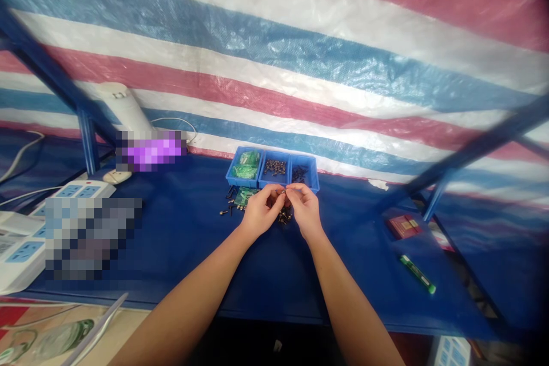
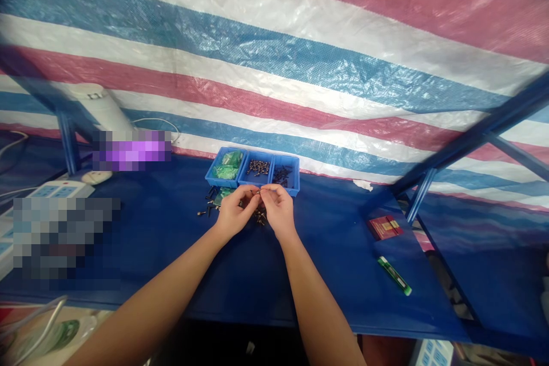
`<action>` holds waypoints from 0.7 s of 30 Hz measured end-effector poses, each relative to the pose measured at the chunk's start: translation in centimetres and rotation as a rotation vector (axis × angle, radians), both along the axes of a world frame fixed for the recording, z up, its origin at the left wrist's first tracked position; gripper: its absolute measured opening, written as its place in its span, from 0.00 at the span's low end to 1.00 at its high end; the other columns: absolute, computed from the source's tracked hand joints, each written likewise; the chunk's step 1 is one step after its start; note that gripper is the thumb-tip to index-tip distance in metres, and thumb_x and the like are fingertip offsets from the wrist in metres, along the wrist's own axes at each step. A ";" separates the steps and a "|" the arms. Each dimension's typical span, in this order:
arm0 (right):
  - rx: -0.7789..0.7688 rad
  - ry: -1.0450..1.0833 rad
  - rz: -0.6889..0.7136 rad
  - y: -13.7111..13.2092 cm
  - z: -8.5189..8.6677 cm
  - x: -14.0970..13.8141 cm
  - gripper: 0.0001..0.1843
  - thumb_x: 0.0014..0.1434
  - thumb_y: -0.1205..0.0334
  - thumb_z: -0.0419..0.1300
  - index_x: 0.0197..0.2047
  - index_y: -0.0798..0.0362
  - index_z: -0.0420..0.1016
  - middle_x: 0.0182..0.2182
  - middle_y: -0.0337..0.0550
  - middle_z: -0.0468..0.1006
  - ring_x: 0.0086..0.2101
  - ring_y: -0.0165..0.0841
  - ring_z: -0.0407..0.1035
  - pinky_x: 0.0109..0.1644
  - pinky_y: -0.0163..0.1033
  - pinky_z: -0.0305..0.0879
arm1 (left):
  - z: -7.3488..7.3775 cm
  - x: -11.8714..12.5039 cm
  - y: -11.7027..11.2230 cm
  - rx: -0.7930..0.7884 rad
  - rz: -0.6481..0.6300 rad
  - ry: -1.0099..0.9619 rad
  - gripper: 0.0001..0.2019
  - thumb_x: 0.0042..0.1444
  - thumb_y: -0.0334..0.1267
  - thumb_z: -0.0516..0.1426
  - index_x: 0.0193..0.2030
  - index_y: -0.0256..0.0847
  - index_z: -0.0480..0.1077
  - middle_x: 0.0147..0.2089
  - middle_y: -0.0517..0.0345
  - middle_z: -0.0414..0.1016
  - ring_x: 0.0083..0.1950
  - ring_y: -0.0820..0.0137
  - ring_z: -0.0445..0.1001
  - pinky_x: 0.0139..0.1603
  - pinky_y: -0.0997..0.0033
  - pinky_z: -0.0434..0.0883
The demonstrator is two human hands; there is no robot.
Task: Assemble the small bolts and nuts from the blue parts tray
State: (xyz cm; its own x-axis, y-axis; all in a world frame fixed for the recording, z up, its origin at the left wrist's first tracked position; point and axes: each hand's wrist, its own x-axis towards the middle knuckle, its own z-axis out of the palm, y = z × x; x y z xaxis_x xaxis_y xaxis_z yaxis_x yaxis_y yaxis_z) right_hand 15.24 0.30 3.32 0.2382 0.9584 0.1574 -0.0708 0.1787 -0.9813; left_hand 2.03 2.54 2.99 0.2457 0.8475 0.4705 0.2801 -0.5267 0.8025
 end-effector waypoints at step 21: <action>0.005 -0.068 -0.074 -0.1 0.4 0.2 0.14 0.58 0.50 0.61 0.40 0.51 0.74 0.29 0.40 0.76 0.31 0.33 0.72 0.36 0.39 0.71 | -0.1 0.0 0.1 -0.008 0.076 0.028 0.14 0.62 0.43 0.53 0.51 0.41 0.69 0.27 0.62 0.72 0.26 0.74 0.71 0.30 0.75 0.69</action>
